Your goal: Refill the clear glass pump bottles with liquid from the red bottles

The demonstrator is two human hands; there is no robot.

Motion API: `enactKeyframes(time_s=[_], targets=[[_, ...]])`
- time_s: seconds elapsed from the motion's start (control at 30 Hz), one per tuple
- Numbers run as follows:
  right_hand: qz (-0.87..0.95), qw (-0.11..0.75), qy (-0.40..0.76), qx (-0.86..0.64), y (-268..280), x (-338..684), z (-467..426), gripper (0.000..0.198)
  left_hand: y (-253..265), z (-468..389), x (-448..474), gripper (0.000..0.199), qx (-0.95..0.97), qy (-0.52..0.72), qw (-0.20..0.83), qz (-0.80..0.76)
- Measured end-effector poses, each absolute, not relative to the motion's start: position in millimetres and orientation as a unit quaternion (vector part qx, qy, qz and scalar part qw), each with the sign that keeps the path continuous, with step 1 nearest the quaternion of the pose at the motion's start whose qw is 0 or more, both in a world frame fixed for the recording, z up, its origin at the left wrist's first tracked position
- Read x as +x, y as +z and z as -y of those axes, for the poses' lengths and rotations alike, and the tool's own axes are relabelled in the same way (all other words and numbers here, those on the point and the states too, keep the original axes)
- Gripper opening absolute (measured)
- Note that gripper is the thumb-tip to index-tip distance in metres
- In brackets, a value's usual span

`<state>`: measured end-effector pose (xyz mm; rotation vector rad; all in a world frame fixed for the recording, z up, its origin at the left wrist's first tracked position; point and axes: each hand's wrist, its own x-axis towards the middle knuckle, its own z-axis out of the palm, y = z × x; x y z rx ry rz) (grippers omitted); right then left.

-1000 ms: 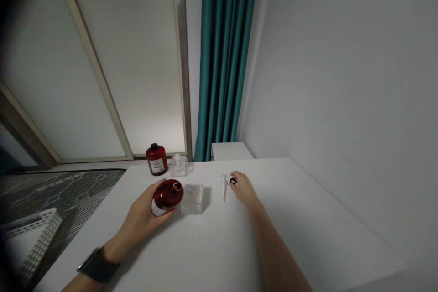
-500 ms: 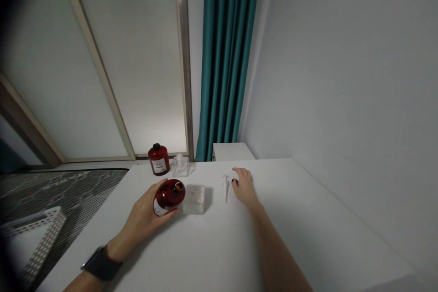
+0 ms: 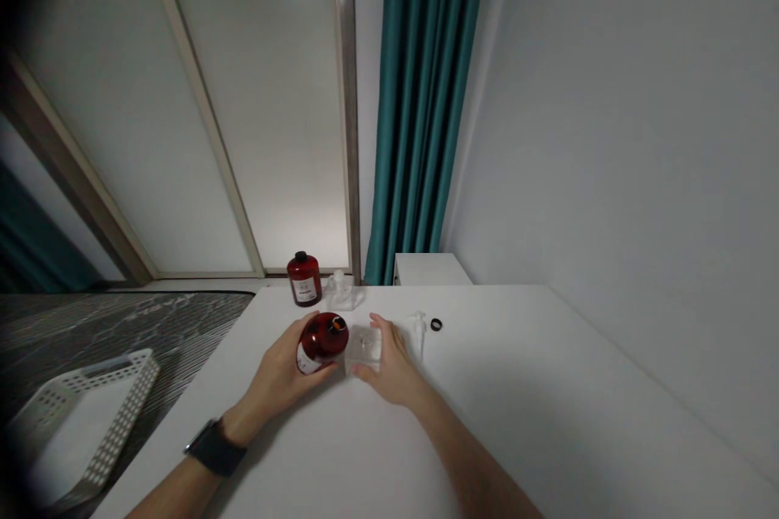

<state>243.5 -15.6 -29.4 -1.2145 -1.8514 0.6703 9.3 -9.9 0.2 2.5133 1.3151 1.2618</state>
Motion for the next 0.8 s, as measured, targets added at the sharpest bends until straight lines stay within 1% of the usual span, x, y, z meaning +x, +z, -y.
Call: enactKeyframes(time_s=[0.07,0.17,0.27,0.37,0.47,0.57,0.67,0.8], targets=[[0.723,0.381,0.262,-0.513,-28.3,240.7,16.5,0.094,-0.1,10.1,9.0,0.075,0.810,0.407,0.023,-0.422],[0.711,0.352,0.244,-0.558,-28.4,239.7,14.2,0.100,-0.4,10.1,8.9,0.076,0.810,0.402,0.028,-0.425],[0.717,0.327,0.224,-0.574,-29.7,240.1,11.3,0.097,-1.0,9.4,9.2,0.076,0.809,0.397,0.030,-0.432],[0.717,0.325,0.219,-0.577,-28.7,239.5,11.0,0.086,-1.4,8.4,8.3,0.076,0.810,0.391,0.035,-0.435],[0.708,0.348,0.220,-0.574,-23.7,237.0,13.8,0.075,-0.3,7.3,5.6,0.075,0.810,0.391,0.041,-0.435],[0.679,0.393,0.247,-0.569,-17.0,234.7,17.7,0.070,2.0,6.2,2.4,0.073,0.803,0.399,0.051,-0.439],[0.645,0.450,0.328,-0.523,-11.1,234.2,20.9,0.069,3.4,5.4,1.6,0.073,0.784,0.416,0.070,-0.455],[0.594,0.502,0.436,-0.453,-3.9,234.1,23.6,0.076,1.9,4.9,3.7,0.071,0.770,0.424,0.096,-0.468]])
